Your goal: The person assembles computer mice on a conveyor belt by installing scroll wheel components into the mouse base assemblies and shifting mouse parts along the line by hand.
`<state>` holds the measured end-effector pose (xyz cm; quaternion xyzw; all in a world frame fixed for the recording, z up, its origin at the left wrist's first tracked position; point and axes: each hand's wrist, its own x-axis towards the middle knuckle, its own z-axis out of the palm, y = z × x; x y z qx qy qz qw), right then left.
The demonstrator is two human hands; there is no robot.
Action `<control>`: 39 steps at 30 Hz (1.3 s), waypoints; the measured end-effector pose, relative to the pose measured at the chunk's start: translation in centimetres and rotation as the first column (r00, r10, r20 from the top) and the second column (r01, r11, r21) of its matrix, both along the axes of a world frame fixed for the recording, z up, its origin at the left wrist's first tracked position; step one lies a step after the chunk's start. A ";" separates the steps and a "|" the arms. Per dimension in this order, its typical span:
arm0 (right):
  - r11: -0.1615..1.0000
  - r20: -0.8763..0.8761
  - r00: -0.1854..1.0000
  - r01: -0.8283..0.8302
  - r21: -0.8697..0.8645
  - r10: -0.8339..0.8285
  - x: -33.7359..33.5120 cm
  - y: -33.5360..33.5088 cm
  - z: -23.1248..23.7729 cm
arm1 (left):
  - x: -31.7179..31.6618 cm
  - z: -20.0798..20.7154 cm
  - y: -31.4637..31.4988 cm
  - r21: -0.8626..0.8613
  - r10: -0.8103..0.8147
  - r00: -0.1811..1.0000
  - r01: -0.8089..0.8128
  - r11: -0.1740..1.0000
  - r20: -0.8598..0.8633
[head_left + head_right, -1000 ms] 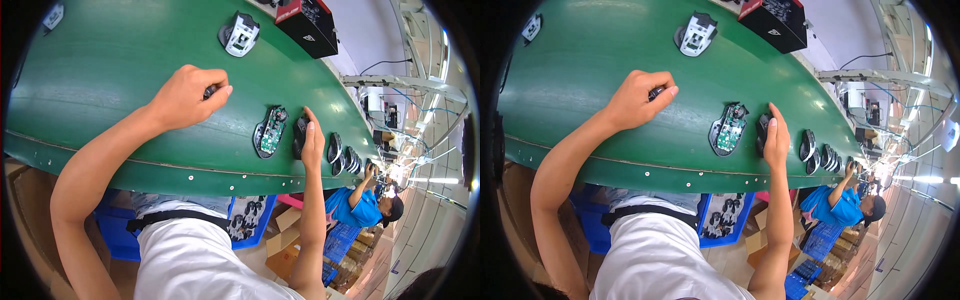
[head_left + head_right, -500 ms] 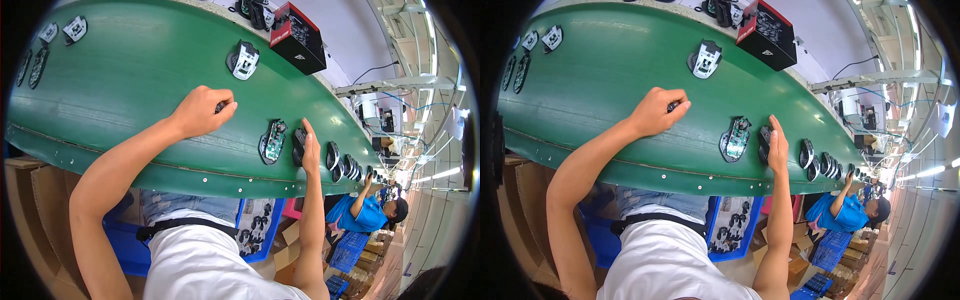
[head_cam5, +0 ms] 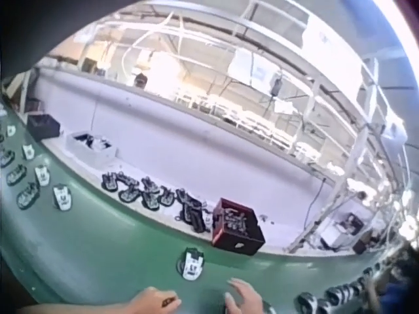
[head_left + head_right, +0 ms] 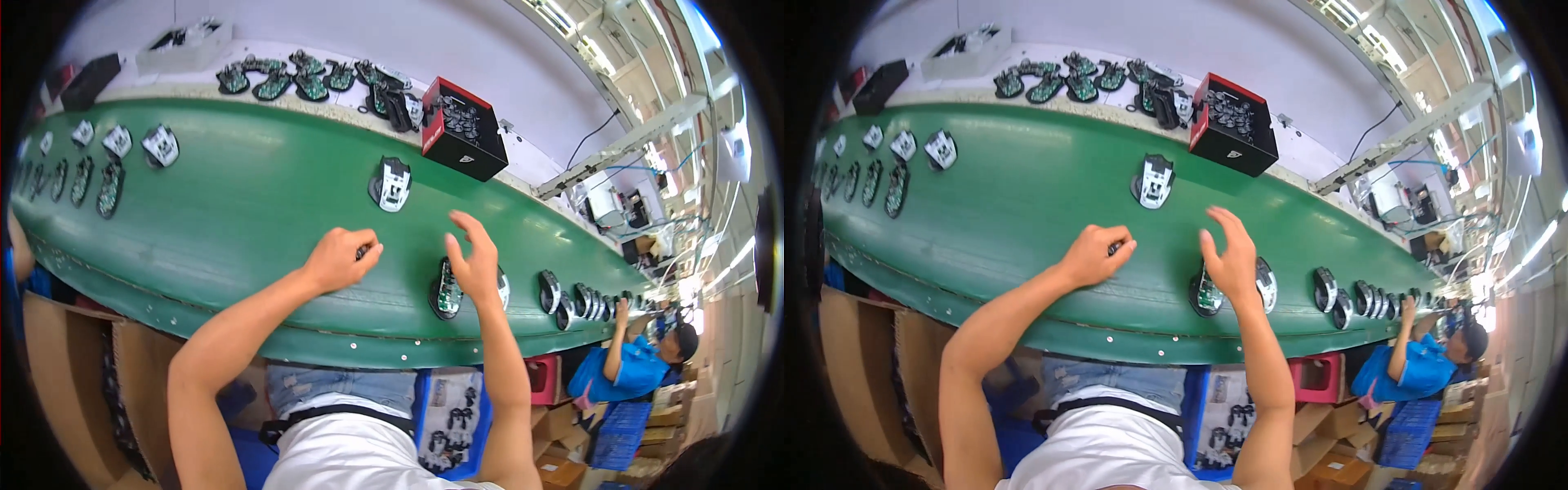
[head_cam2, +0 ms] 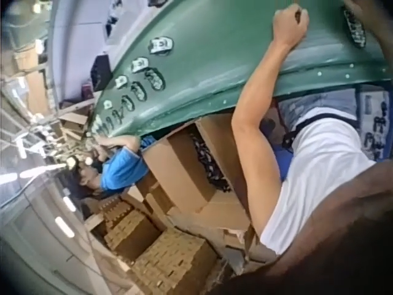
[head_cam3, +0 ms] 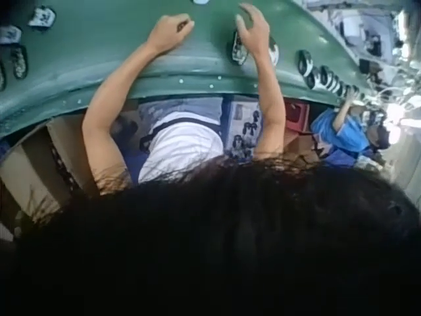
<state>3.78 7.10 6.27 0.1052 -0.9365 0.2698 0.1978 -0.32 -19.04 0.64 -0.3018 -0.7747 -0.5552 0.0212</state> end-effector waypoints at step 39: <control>0.876 -0.044 0.901 0.431 0.219 -0.432 5.9 0.0 -4.8 | -1.2 -0.5 0.1 -0.072 -0.095 0.995 0.097 0.993 0.037</control>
